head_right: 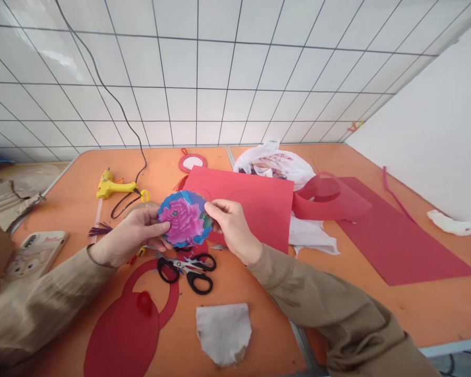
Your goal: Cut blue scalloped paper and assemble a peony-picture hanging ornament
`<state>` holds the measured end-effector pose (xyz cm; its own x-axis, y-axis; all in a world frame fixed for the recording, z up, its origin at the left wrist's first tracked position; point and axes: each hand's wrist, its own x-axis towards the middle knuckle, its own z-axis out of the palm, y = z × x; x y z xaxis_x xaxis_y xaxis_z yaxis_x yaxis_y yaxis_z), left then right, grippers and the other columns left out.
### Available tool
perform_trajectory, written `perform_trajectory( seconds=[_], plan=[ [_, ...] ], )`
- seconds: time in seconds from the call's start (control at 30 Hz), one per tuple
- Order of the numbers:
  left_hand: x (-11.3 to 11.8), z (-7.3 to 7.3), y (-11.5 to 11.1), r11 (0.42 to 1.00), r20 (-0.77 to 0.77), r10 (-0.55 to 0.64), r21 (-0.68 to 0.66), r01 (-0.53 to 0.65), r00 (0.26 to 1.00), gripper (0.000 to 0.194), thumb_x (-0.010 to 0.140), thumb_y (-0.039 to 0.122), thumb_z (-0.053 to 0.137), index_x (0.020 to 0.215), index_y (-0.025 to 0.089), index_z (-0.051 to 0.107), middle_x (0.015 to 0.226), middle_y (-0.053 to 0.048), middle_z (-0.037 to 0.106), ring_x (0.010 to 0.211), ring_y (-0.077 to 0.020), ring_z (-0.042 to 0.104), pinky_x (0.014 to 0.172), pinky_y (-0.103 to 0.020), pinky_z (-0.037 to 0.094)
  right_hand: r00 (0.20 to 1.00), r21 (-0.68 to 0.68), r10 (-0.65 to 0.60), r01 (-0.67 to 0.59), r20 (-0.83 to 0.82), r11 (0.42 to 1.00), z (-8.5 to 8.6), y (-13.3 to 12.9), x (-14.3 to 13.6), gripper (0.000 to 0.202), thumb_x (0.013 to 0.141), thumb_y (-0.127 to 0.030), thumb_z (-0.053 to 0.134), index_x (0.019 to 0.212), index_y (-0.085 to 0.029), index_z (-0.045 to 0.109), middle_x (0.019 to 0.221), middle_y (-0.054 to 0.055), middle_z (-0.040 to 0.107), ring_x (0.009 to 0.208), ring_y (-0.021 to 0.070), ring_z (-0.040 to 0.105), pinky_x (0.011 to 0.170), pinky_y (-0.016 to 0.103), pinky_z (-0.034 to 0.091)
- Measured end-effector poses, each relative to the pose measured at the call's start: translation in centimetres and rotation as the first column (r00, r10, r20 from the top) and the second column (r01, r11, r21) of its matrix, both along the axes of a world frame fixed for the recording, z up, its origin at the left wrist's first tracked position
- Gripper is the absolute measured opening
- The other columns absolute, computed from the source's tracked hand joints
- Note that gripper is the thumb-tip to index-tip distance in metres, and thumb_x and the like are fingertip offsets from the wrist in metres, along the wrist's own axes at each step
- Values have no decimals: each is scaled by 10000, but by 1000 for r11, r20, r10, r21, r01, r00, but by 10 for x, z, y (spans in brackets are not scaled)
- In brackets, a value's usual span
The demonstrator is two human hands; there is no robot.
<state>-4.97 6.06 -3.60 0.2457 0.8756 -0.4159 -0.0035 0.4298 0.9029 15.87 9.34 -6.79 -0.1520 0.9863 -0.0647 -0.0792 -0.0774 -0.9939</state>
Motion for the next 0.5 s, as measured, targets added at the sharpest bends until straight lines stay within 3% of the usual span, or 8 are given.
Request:
perform_trajectory(
  seconds=[0.23,0.37,0.43,0.5],
  plan=[
    [0,2,-3,996,-50,80,49,-77,996,515,629,610,791,766,154,595,606,-14,666,503,-130,649,467,-199,522,1000,7,-3,2,14,1000,1,1,0,383,707,-468,723,551,-170,540,483,-48,453,421,65,373,408,212,234],
    [-8,9,3,964,-184,149,244,-102,972,379,740,527,690,707,164,586,609,-15,635,517,-125,609,460,-213,475,999,27,-37,37,0,999,2,2,2,365,706,-450,729,548,-171,553,486,-47,462,419,63,371,407,217,236],
    [-19,16,9,909,-398,205,417,-23,894,261,781,425,639,759,165,622,660,-31,662,534,-140,604,490,-248,473,998,39,-62,62,-13,997,2,3,2,355,706,-445,729,551,-172,562,494,-46,471,422,62,369,405,219,233],
    [-33,21,16,848,-662,307,517,119,684,172,771,338,630,801,172,660,695,-46,685,598,-178,628,581,-302,500,996,45,-81,82,-24,996,3,4,3,349,703,-442,730,552,-172,570,494,-45,472,423,62,366,401,220,228]
  ],
)
